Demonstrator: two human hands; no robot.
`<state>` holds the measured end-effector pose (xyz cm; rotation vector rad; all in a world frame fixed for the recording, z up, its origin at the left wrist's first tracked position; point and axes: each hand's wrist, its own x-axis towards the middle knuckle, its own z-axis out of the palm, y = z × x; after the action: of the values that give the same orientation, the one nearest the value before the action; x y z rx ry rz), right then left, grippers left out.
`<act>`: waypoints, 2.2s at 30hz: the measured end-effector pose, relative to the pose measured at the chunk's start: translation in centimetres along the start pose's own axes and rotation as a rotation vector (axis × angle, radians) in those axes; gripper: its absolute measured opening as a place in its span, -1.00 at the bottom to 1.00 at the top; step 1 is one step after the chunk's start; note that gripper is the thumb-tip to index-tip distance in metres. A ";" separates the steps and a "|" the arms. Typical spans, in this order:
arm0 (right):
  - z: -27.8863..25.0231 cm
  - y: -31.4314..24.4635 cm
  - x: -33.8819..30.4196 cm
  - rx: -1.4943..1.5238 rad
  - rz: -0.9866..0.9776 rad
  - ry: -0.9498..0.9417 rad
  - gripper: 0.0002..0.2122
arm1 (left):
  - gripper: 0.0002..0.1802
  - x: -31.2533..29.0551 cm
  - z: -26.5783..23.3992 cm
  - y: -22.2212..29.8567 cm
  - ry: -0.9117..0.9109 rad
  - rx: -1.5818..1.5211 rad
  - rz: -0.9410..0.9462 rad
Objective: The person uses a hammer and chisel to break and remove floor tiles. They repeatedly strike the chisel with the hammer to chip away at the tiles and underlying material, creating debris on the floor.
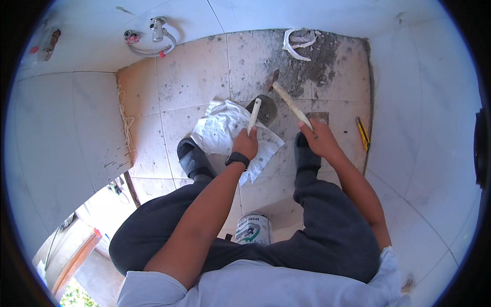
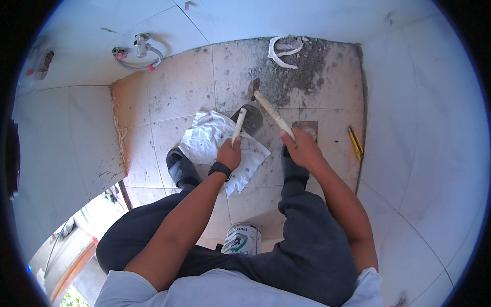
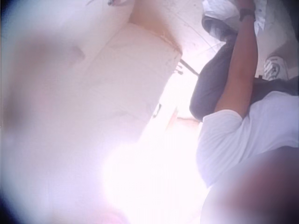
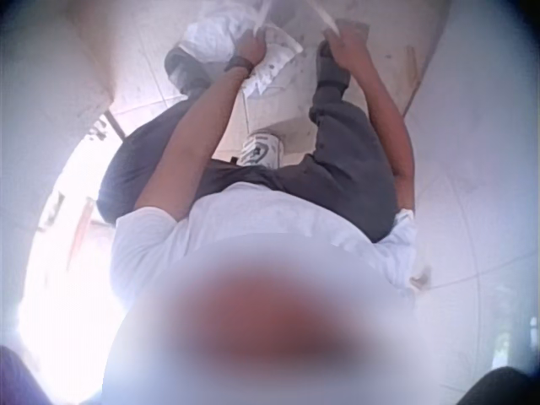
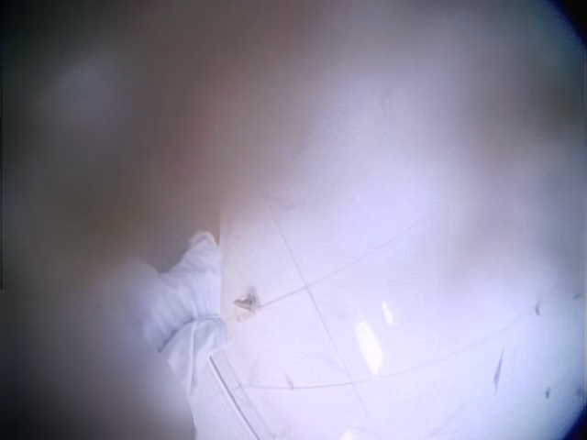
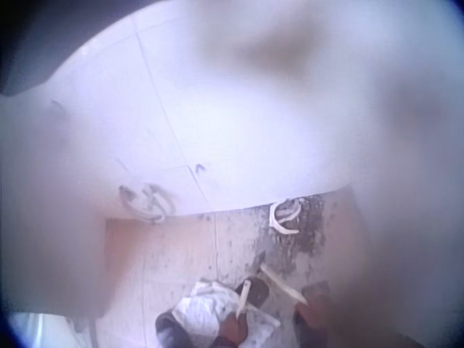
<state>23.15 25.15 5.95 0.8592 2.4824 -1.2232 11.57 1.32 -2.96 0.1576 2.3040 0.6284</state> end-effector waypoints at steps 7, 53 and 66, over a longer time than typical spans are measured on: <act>0.4 1.9 0.1 0.010 -0.067 0.035 -0.51 | -0.37 0.5 0.4 1.4 -0.013 0.089 0.054; 0.1 -2.2 -0.2 -0.291 0.047 -0.067 -0.57 | -0.36 0.4 -0.3 3.0 -0.123 0.211 -0.042; -0.2 -2.9 -0.5 -0.214 0.036 -0.036 -0.58 | -0.30 0.7 -0.5 3.1 -0.096 0.204 -0.015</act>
<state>21.82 23.70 8.17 0.8142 2.5005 -0.9307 10.49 4.01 -1.58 0.2601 2.2707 0.3693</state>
